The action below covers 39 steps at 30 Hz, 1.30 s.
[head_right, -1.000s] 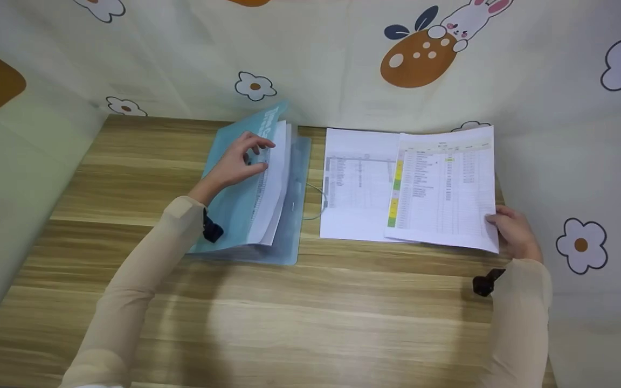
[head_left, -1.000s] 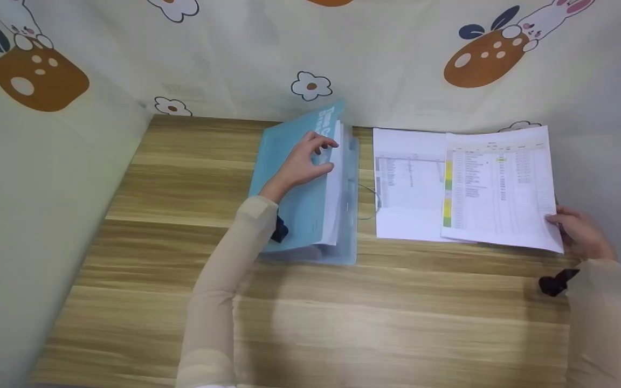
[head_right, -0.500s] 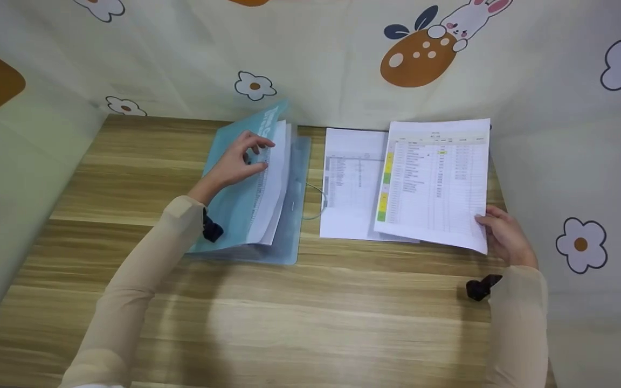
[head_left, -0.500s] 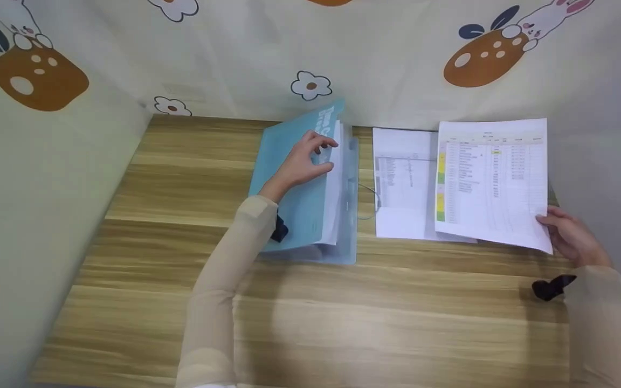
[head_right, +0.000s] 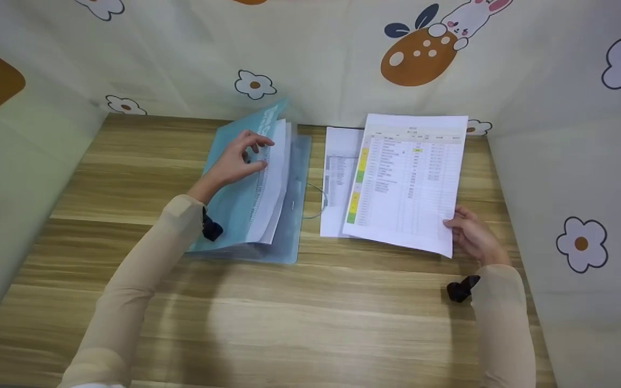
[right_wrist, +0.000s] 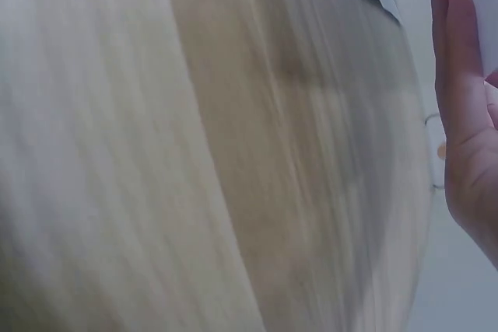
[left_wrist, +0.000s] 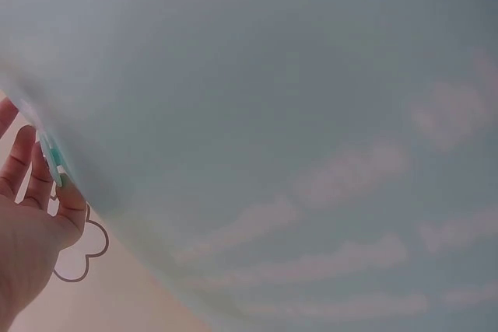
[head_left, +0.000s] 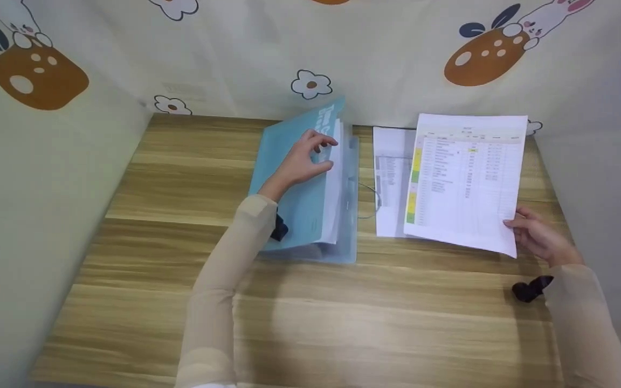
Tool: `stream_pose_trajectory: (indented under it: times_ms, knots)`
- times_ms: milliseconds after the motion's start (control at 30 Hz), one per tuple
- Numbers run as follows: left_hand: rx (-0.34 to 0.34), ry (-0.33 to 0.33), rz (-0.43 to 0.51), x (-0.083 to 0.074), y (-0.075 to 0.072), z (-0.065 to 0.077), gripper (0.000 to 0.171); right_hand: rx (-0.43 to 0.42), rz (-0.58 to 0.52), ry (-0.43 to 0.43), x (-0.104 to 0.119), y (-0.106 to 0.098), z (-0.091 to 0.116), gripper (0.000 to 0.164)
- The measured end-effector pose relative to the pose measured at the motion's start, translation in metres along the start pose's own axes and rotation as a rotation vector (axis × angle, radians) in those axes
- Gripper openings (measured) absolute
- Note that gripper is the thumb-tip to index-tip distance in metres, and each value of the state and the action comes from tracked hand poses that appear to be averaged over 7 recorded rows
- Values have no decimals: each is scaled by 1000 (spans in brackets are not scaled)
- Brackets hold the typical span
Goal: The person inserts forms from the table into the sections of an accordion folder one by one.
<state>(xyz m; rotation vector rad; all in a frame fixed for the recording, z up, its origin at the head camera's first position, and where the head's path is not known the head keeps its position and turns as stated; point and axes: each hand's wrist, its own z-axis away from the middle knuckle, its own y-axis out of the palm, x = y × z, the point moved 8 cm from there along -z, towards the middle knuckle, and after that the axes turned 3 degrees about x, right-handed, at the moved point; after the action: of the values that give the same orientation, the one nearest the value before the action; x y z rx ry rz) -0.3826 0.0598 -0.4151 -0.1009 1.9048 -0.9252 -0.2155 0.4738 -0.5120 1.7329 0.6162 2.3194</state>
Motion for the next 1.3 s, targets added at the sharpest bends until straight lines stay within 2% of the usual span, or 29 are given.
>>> stream_pose_trajectory:
  times_ms: [133,367,600,1033,1300]
  knots:
    - [-6,-8,-2,1,-1,0,37,32,-29,-8,-7,11,-6,35]
    - [-5,12,1,0,-1,0,37,59,14,-3,-18,29,-14,36]
    - [-6,23,1,-1,-1,0,38,80,-9,-18,-27,49,-23,41]
    - [-9,-1,-11,-2,0,1,38,-75,-10,-14,-44,70,-35,34]
    - [-27,-28,-9,-8,6,10,38,-92,-20,-19,-45,70,-36,37]
